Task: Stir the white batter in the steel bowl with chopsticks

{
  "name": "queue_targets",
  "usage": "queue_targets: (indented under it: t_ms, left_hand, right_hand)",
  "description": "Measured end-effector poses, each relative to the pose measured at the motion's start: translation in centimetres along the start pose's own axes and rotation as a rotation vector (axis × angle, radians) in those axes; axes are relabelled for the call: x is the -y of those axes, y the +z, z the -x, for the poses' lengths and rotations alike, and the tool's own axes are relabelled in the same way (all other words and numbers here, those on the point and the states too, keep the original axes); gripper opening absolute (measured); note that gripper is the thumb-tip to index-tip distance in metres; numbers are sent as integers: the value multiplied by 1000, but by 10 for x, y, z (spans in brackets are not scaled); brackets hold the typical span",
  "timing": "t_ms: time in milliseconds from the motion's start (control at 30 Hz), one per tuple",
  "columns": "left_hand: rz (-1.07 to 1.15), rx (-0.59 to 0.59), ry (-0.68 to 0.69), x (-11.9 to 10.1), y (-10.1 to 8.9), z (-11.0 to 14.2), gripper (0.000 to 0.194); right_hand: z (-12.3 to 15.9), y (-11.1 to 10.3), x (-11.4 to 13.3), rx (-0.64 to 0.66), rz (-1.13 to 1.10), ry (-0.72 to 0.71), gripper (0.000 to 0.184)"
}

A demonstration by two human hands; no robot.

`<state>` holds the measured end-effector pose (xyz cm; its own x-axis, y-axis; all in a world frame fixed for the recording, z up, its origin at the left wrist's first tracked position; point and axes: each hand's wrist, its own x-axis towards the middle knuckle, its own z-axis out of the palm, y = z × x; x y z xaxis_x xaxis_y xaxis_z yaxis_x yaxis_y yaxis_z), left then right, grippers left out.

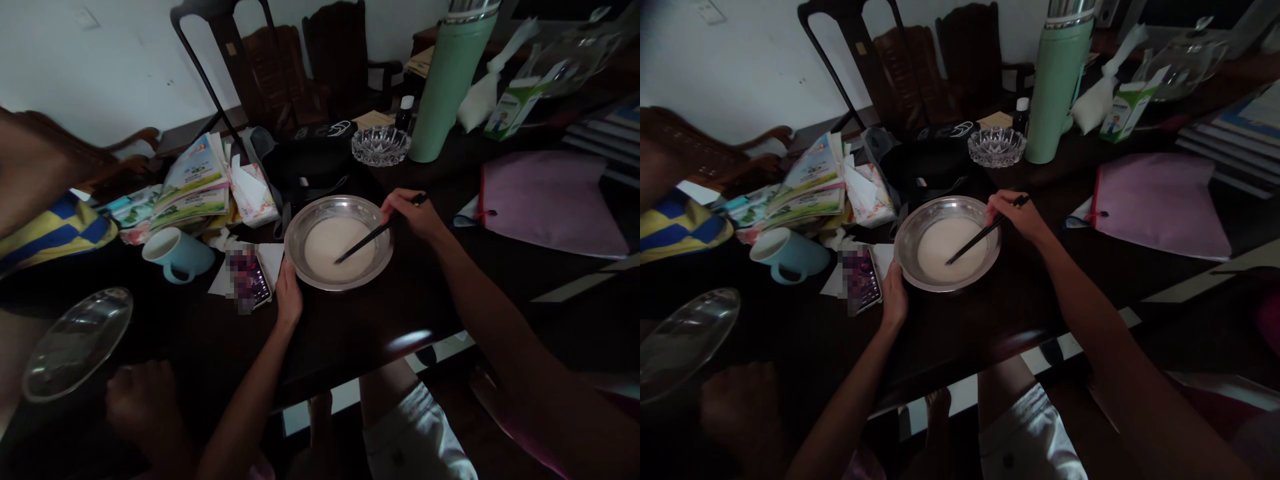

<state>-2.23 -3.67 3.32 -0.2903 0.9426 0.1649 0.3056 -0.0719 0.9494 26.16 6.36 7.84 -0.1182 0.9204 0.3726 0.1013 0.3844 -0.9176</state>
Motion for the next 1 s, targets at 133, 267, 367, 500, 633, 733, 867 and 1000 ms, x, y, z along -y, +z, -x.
queue_targets:
  t_ms: [133, 267, 367, 500, 633, 733, 867, 1000]
  left_hand:
    - [5, 3, 11, 2, 1, 0, 56]
    - [6, -8, 17, 4, 2, -1, 56]
    - [9, -12, 24, 5, 1, -1, 58]
    - [14, -2, 34, 5, 1, -1, 56]
    - [1, -8, 24, 4, 1, -1, 57]
    - [-10, -3, 35, 4, 0, -1, 58]
    - [-10, -11, 30, 5, 0, -1, 56]
    - [-23, -12, 4, 5, 0, -2, 56]
  right_hand:
    - [-1, -1, -1, -50, 25, -10, 41]
    - [-2, -5, -4, -144, -3, -12, 45]
    - [-1, -2, -3, 13, 12, -14, 43]
    - [-1, -2, -1, -37, 65, -28, 41]
    - [-1, -4, -2, -130, -16, -20, 44]
    - [1, 0, 1, 37, -2, -10, 41]
    - [0, -1, -1, -16, 58, -33, 38]
    - [-1, -5, -6, -145, -5, -27, 45]
